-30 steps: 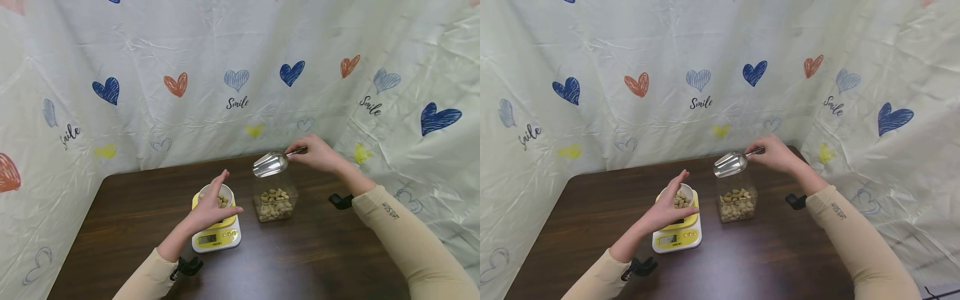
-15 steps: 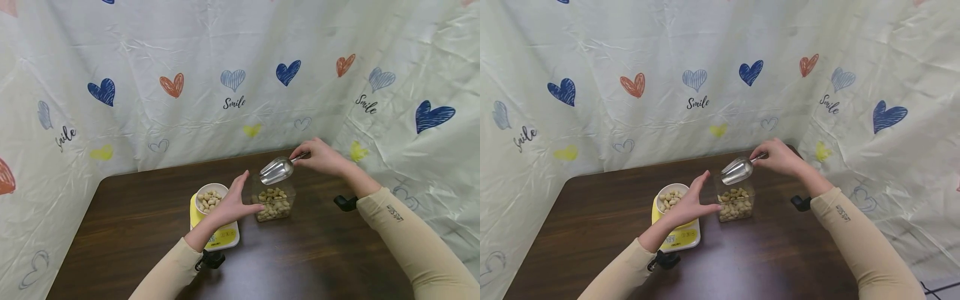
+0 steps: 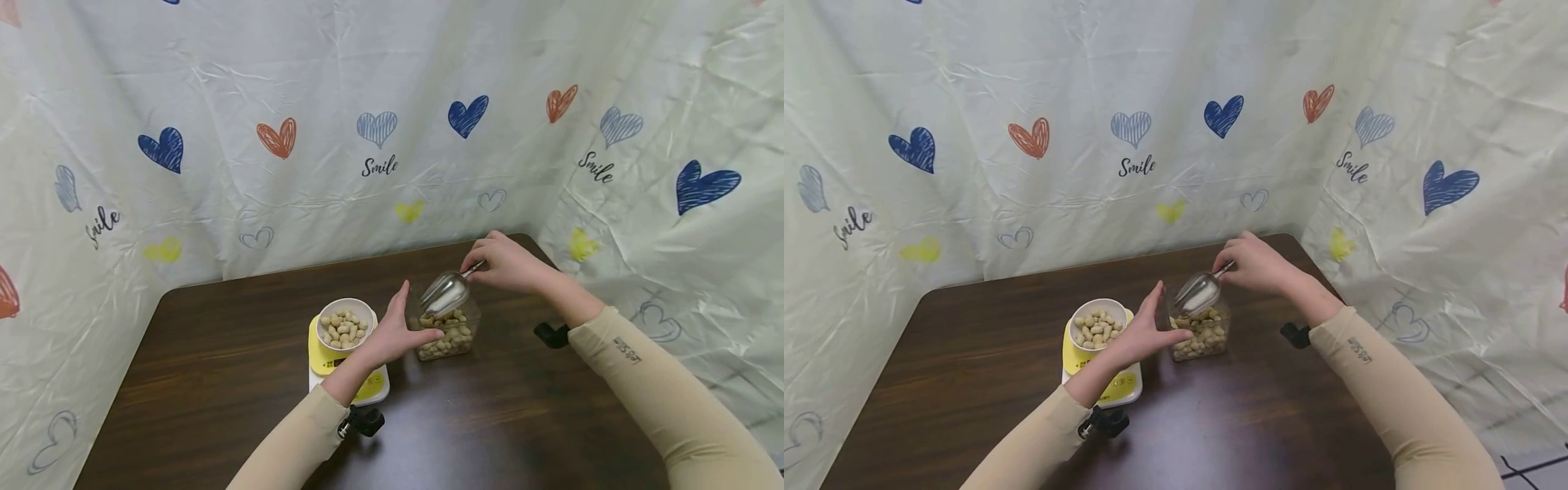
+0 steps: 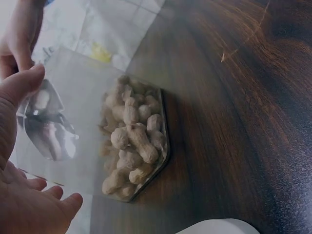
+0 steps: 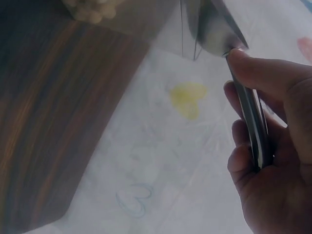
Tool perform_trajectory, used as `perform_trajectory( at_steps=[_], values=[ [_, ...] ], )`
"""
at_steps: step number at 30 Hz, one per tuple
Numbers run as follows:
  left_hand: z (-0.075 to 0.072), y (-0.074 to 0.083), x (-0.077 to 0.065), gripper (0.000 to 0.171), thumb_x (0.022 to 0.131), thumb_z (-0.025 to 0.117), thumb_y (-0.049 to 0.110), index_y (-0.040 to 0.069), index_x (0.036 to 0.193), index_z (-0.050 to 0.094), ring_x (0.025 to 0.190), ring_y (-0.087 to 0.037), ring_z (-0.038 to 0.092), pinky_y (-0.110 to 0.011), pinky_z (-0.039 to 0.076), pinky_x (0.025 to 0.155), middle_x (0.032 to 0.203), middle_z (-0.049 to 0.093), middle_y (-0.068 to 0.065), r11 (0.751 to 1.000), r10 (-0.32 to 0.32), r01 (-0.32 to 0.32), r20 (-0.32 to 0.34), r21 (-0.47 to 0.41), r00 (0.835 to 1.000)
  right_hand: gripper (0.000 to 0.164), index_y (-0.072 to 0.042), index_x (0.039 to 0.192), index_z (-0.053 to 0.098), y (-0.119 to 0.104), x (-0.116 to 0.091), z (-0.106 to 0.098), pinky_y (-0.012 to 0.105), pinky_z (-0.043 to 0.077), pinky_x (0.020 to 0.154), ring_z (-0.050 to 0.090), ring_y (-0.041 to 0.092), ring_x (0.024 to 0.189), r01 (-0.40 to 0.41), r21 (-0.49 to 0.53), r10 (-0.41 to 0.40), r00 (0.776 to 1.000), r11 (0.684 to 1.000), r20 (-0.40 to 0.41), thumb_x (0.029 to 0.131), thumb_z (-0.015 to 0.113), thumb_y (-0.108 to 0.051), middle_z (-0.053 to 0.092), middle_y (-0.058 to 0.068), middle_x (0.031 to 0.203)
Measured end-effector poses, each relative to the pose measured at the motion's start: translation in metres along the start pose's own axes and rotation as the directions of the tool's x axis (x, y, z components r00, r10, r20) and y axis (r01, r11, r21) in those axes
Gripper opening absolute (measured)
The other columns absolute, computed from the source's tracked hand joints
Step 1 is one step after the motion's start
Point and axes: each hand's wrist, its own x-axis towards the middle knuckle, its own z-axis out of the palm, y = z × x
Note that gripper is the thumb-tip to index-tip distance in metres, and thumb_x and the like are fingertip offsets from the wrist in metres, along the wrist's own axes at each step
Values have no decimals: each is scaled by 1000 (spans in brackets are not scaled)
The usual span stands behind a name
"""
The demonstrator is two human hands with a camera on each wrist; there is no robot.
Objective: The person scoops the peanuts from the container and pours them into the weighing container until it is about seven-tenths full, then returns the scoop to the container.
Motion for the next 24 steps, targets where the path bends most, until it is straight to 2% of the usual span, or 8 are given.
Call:
perform_trajectory(
  at_steps=[10, 17, 20, 24],
  values=[
    [1, -3, 1, 116, 86, 80, 50, 37, 164, -4, 154, -21, 13, -53, 26, 118, 169, 12, -4, 1000, 26, -26, -3, -4, 1000, 12, -19, 95, 81, -12, 10, 14, 40, 44, 82, 49, 21, 91, 63, -124, -62, 998, 990, 16, 87, 83, -11, 67, -5, 94],
    [1, -5, 2, 109, 89, 78, 49, 39, 163, -2, 154, -21, 12, -54, 26, 118, 170, 9, -3, 999, 30, -29, 8, -33, 1000, 16, -15, 92, 81, -19, 11, 27, 39, 46, 79, 51, 23, 87, 170, -249, -173, 985, 954, 11, 82, 81, -2, 66, -1, 90],
    [1, -4, 1, 109, 89, 77, 49, 39, 164, -2, 154, -19, 12, -53, 26, 118, 170, 9, -2, 999, 26, -26, 12, -28, 1000, 17, -15, 93, 81, -21, 13, 33, 37, 45, 76, 48, 21, 83, 180, -234, -180, 984, 955, 22, 83, 79, 0, 65, -2, 89],
    [1, -4, 2, 110, 89, 77, 51, 37, 164, -2, 154, -19, 12, -52, 26, 118, 170, 9, -2, 1000, 24, -24, 14, -18, 1000, 15, -16, 93, 81, -21, 15, 38, 36, 43, 73, 44, 18, 81, 151, -142, -141, 987, 978, 76, 86, 79, -2, 66, -3, 89]
  ],
)
